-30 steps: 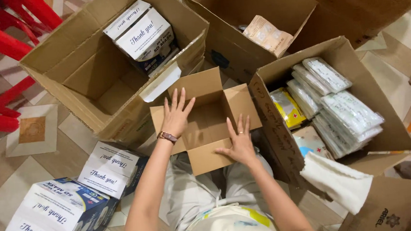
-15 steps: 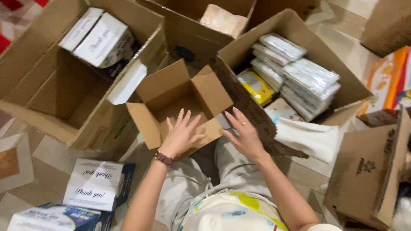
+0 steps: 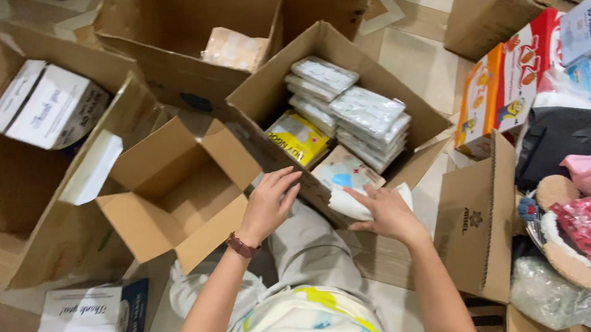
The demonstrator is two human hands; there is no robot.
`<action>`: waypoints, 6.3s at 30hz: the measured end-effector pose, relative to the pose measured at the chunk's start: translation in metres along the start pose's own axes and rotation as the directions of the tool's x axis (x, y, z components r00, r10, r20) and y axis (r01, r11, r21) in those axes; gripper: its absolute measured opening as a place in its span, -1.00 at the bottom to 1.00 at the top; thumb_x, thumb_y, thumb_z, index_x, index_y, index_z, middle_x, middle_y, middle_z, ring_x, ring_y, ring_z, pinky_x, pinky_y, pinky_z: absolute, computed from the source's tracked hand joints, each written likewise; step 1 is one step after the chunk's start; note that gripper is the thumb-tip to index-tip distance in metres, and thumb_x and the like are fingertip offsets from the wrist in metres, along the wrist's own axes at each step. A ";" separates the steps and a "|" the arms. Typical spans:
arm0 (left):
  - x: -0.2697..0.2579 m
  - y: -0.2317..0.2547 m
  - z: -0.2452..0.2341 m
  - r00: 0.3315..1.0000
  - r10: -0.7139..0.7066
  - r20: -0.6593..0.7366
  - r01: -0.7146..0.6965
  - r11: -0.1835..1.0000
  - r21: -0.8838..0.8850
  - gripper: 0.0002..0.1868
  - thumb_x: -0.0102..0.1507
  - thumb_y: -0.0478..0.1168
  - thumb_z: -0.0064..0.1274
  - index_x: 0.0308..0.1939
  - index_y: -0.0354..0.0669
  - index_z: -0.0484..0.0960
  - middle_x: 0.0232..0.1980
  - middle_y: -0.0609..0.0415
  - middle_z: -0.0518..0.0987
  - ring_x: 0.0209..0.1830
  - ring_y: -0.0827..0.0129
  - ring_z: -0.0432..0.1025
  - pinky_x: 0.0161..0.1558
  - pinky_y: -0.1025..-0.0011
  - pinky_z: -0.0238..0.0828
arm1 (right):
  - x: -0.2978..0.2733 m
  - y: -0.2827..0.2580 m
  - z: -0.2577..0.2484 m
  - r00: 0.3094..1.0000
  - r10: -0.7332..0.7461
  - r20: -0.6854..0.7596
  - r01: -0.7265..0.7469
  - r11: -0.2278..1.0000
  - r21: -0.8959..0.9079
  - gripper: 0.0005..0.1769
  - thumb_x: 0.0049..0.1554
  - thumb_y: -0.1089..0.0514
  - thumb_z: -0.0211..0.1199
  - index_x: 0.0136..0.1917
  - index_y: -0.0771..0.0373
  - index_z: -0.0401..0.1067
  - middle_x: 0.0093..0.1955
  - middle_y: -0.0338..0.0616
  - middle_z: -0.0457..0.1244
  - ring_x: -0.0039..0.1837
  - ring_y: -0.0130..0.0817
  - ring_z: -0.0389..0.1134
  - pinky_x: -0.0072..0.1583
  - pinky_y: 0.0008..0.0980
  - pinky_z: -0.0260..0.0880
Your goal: Sorting and packing face masks and other packaged health items into cardboard boxes.
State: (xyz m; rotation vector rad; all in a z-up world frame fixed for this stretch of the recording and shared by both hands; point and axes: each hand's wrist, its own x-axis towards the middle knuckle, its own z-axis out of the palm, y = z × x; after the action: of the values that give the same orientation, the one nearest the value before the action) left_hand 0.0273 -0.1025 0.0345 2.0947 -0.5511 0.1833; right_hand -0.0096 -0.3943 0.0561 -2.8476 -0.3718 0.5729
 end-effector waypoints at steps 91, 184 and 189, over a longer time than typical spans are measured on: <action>-0.134 -0.057 0.030 0.936 -0.353 -0.002 -0.154 -0.404 -0.902 -0.26 0.46 0.30 -0.25 0.51 -0.16 0.24 0.40 -0.07 0.42 0.37 0.08 0.34 0.41 0.10 0.28 | -0.020 -0.229 0.073 0.687 -0.376 -0.621 0.590 0.788 0.175 0.07 -0.07 -0.23 0.42 0.50 0.41 0.13 0.52 0.50 -0.11 0.40 0.48 0.01 0.34 0.25 -0.03; -0.070 -0.241 -0.049 0.471 -0.789 0.396 0.313 0.568 0.761 0.04 0.13 0.11 0.31 0.56 0.33 0.00 0.62 -0.17 -0.07 0.66 -0.07 -0.32 0.37 -0.53 -0.23 | 0.053 -0.085 0.072 0.994 0.111 -0.002 -0.004 0.050 0.999 -0.12 0.03 0.09 0.26 0.57 0.29 0.11 0.32 0.00 0.24 0.27 -0.28 0.28 0.27 -0.29 0.28; -0.111 -0.340 0.007 0.567 -0.701 0.433 0.272 0.655 0.705 -0.41 0.22 -0.17 0.14 0.37 0.25 0.56 0.38 -0.17 0.50 0.34 -0.09 0.44 0.25 0.04 0.47 | 0.050 -0.076 0.066 0.984 0.176 -0.028 0.032 -0.021 0.999 -0.10 0.01 0.09 0.26 0.58 0.28 0.12 0.35 0.01 0.24 0.29 -0.25 0.31 0.28 -0.28 0.30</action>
State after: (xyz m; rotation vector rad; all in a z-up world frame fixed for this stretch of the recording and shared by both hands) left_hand 0.0819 0.0848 -0.2649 2.8227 -0.2554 -0.9476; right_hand -0.0073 -0.2978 -0.0017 -1.3441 0.2360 0.3490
